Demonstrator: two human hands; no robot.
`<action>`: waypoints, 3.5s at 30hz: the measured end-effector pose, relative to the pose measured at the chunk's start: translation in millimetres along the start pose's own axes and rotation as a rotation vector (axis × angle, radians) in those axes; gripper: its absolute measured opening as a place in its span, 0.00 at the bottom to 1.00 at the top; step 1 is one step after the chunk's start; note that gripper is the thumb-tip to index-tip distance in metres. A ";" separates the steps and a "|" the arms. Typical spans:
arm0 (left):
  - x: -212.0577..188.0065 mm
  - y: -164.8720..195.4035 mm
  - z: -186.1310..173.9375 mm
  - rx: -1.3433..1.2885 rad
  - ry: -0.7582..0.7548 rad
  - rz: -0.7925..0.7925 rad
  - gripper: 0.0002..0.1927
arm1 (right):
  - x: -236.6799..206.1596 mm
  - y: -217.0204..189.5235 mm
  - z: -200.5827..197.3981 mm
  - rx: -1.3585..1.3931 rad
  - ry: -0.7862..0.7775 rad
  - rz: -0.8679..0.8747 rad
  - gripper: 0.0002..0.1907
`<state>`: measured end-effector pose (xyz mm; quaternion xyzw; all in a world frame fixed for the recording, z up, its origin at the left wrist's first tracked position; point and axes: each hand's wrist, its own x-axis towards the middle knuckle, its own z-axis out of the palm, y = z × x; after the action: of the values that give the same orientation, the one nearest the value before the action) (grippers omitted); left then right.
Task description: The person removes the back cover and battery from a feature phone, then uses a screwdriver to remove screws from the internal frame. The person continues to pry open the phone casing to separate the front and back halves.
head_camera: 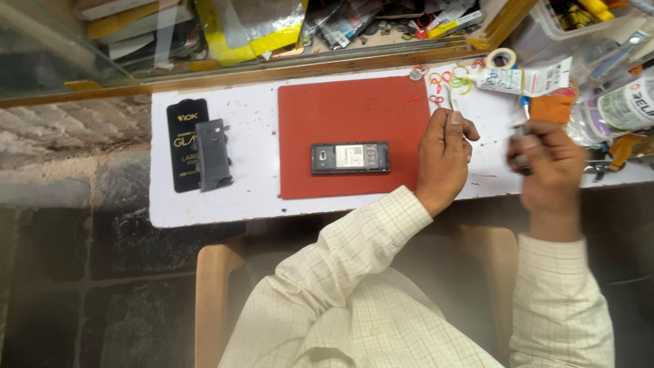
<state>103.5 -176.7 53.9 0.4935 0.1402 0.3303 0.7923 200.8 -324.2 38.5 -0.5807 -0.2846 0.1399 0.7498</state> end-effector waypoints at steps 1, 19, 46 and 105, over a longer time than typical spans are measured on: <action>-1.6 4.9 -5.0 -0.011 -0.015 0.008 0.18 | 2.6 -4.5 -7.1 0.022 0.049 -0.021 0.06; -12.0 34.3 -52.0 0.077 -0.109 0.027 0.12 | -26.5 -54.6 108.7 -0.427 -0.048 -0.030 0.07; -8.2 62.6 -104.8 -0.445 0.032 -0.120 0.07 | -47.8 -11.6 186.0 0.084 -0.022 0.191 0.17; -13.6 127.3 -228.6 1.025 -0.301 0.102 0.38 | -2.3 -82.6 145.6 -0.808 -0.462 -0.142 0.12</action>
<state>-80.9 9.4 55.6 0.8652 0.1443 0.1832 0.4440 103.2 -233.9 140.3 -0.7589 -0.5146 0.0919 0.3883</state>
